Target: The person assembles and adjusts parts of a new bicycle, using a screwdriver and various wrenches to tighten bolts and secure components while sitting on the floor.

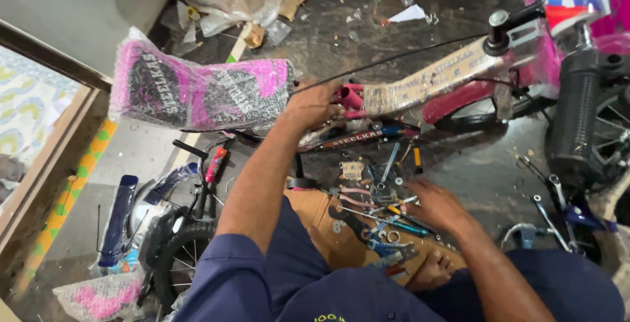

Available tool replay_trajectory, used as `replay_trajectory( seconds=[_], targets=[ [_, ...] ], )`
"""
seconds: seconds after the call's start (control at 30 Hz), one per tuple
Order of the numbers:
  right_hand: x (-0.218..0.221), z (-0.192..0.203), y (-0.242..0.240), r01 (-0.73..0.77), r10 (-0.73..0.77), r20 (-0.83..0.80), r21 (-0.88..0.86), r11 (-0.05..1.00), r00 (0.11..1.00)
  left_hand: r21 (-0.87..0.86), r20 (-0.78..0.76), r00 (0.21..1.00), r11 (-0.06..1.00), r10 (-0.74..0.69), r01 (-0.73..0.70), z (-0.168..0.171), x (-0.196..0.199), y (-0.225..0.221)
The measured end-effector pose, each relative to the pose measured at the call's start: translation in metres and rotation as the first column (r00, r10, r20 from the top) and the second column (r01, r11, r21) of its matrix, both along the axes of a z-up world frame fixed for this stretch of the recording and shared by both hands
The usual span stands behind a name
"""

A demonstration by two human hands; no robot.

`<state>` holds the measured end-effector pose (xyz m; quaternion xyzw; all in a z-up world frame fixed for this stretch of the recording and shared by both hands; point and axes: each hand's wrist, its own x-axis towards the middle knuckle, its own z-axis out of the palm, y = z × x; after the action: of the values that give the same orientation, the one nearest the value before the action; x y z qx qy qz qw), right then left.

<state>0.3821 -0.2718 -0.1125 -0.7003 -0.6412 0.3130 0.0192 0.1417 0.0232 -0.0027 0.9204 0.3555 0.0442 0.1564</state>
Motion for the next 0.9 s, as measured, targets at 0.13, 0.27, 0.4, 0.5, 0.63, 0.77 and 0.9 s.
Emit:
replay_trajectory(
  seconds=[0.13,0.27,0.4,0.5,0.63,0.77,0.9],
  targets=[
    [0.003,-0.024,0.004,-0.056,0.056,0.0,0.047,0.997,0.998,-0.089,-0.248,0.968,0.995,0.03,-0.054,0.024,0.0,0.003],
    [-0.011,-0.018,0.01,-0.024,0.047,-0.068,0.303,0.953,0.997,0.102,-0.408,0.907,0.981,-0.109,0.163,0.044,-0.015,0.011],
    [-0.066,0.023,0.056,0.373,-0.296,-0.382,0.145,0.916,0.875,0.15,-0.235,0.955,0.965,-0.179,0.217,0.036,-0.026,0.01],
    [-0.109,0.04,0.112,0.504,-0.216,-0.536,0.478,0.719,0.816,0.115,-0.203,0.968,0.978,-0.148,0.174,0.027,-0.029,0.004],
    [-0.136,0.051,0.183,0.541,-0.373,-0.392,0.604,0.585,0.841,0.091,-0.37,0.925,0.988,-0.083,0.125,0.035,-0.024,0.006],
    [-0.146,0.043,0.19,0.512,-0.448,-0.288,0.668,0.54,0.847,0.212,-0.144,0.983,0.966,-0.118,0.147,0.021,-0.029,0.007],
    [-0.153,0.042,0.194,0.595,-0.467,-0.388,0.649,0.474,0.795,0.204,-0.118,0.986,0.968,-0.121,0.144,0.014,-0.029,0.013]
  ],
)
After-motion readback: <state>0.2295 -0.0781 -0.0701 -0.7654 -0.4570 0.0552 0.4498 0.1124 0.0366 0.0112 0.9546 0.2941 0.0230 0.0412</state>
